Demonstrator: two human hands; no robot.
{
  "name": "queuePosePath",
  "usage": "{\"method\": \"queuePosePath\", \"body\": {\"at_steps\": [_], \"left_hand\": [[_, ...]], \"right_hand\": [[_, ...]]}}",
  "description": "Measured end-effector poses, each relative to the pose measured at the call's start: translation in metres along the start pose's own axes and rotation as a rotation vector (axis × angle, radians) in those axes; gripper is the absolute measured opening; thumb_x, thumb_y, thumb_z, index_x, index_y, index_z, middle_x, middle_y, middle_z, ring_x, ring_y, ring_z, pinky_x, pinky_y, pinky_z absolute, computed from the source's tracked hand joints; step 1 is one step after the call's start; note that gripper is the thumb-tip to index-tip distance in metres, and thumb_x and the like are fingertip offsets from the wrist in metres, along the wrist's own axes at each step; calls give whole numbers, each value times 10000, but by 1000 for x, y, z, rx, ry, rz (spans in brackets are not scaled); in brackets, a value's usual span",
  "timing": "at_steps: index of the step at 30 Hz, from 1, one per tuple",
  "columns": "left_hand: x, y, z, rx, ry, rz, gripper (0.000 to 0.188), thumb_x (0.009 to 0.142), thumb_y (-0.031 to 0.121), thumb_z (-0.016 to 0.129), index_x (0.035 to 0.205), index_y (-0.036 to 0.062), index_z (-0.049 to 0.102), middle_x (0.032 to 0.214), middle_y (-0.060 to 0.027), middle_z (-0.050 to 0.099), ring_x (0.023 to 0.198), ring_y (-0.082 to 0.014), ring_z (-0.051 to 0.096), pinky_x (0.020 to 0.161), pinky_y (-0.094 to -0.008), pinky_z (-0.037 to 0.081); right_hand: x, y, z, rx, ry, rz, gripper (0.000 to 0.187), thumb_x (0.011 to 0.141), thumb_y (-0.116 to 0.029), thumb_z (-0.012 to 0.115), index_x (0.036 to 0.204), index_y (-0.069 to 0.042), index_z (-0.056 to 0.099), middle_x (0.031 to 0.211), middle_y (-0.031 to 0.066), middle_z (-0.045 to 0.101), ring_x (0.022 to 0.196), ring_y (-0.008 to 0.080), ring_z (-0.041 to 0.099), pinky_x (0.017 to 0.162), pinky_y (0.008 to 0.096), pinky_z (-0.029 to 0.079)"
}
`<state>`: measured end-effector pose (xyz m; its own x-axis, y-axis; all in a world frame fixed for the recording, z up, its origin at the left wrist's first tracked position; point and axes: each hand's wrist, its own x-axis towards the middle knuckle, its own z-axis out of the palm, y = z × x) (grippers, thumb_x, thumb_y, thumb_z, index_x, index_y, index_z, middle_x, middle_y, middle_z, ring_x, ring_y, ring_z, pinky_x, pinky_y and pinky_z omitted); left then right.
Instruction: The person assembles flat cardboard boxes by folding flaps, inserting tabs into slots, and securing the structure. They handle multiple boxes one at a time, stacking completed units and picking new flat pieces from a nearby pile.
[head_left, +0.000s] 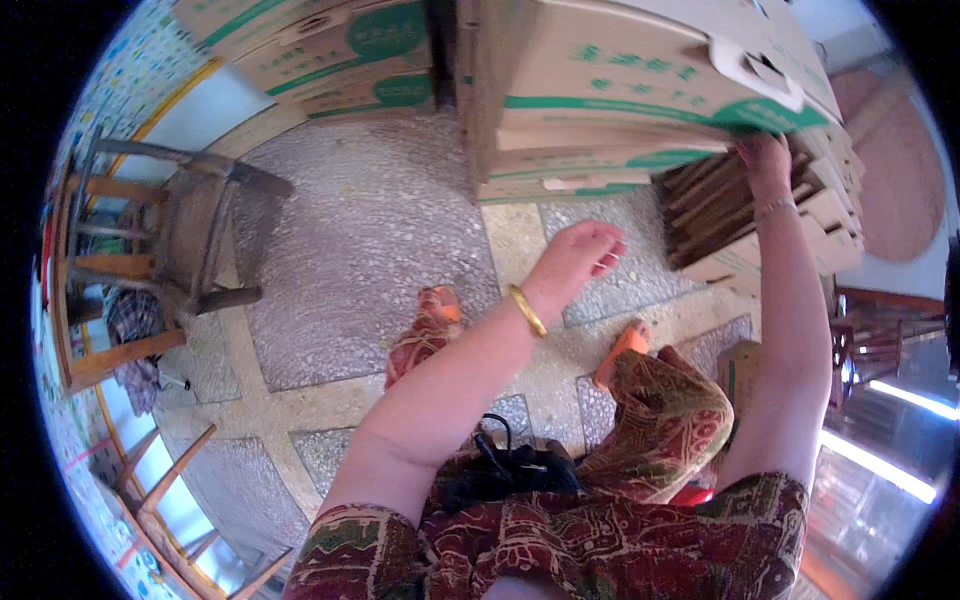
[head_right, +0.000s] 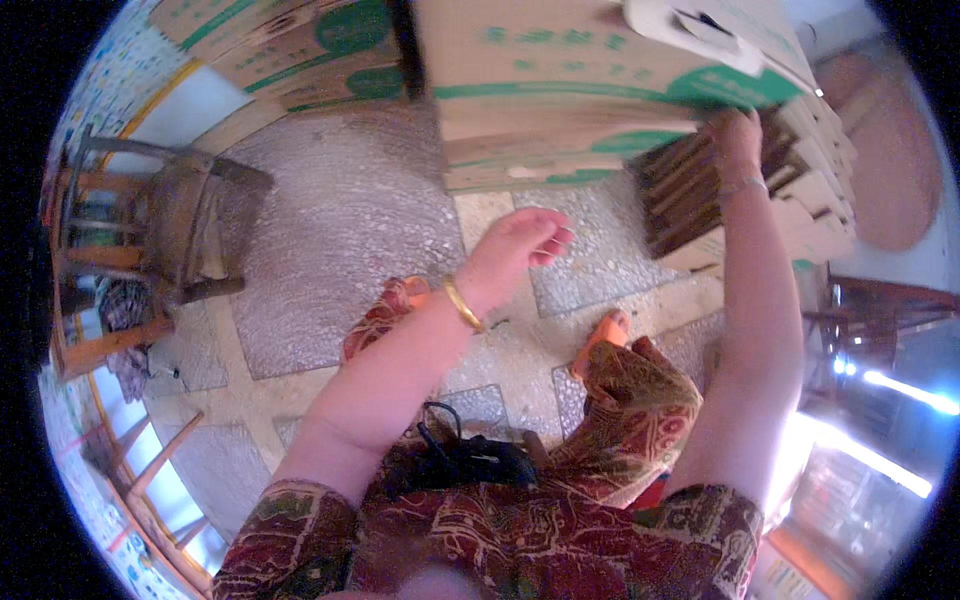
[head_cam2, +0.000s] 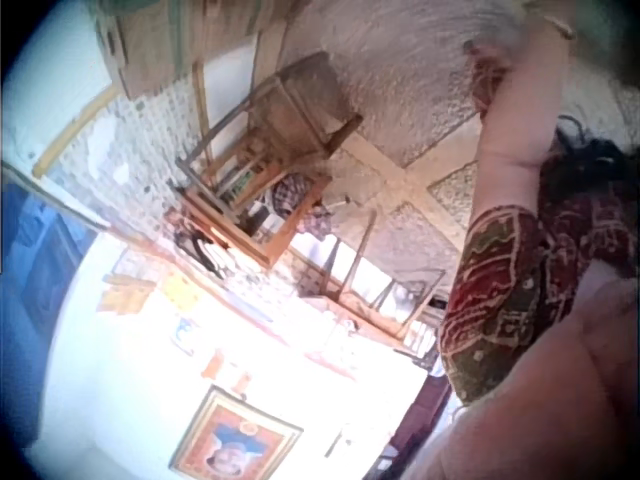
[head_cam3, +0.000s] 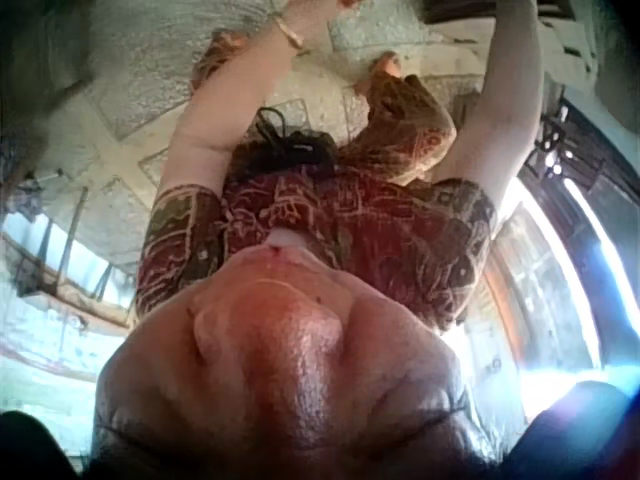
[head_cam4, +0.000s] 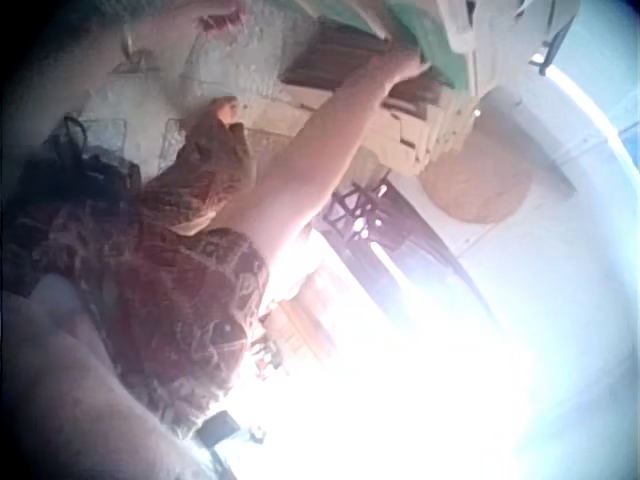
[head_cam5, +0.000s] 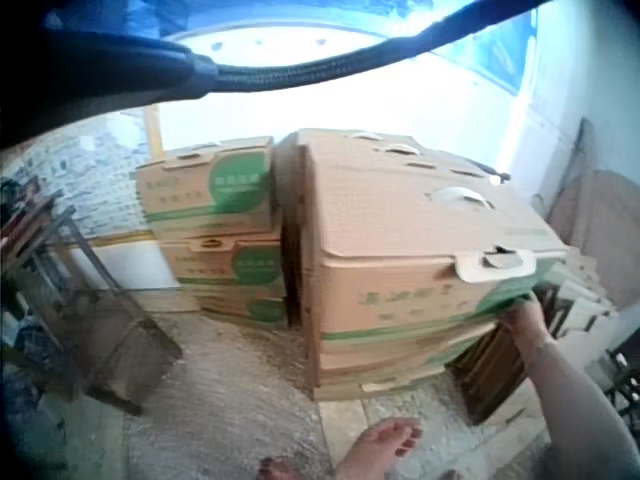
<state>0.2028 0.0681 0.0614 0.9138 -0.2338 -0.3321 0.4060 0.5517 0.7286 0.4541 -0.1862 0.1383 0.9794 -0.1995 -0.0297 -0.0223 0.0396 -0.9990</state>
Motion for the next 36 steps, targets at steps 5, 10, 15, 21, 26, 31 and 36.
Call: {"method": "queuePosePath", "body": {"at_steps": [5,10,15,21,26,31,36], "left_hand": [[9,-8,4,-5,-33,10,248,934,202,541,1107,36,605,988,-74,657,858,-132,596,764,-276,489],[19,-11,10,17,-32,-24,246,944,180,523,1119,25,599,1003,-84,656,865,-136,599,775,-273,490],[25,-16,16,52,-16,-54,248,951,171,504,1130,26,593,1031,-88,653,890,-135,600,789,-276,489],[30,-16,23,107,-5,-77,277,950,211,510,1151,34,579,1037,-82,651,901,-128,597,795,-275,487],[34,-19,28,129,-19,-84,288,951,221,510,1156,30,575,1039,-75,647,903,-128,595,796,-274,485],[42,-25,31,149,-16,-102,290,952,222,508,1155,26,576,1043,-79,644,903,-131,594,799,-275,485],[49,-29,34,151,-23,-112,285,953,215,507,1151,23,578,1042,-88,643,899,-132,592,802,-277,487]], "right_hand": [[45,40,-20,-636,-66,-421,272,820,-7,553,1091,-38,539,979,102,605,875,226,605,705,316,535],[20,34,-5,-249,22,-175,225,833,-30,547,1057,-28,565,953,56,616,778,154,571,611,244,450],[1,62,-31,-489,111,-219,498,771,-92,597,1261,-36,528,1139,124,631,1067,229,593,912,314,459],[-23,85,-106,-1091,93,-214,470,757,-148,560,1220,-72,577,1232,179,546,1145,334,515,1001,373,407],[-31,88,-165,-1538,97,-197,425,794,-124,524,1215,-101,578,1312,120,498,1193,341,478,1002,407,409],[-20,80,-203,-1771,74,-161,427,841,-112,466,1263,-130,531,1398,87,424,1220,325,464,978,435,427],[-4,67,-207,-1939,-41,-229,445,856,-91,446,1293,-156,499,1466,36,359,1238,291,461,965,432,445]]}}
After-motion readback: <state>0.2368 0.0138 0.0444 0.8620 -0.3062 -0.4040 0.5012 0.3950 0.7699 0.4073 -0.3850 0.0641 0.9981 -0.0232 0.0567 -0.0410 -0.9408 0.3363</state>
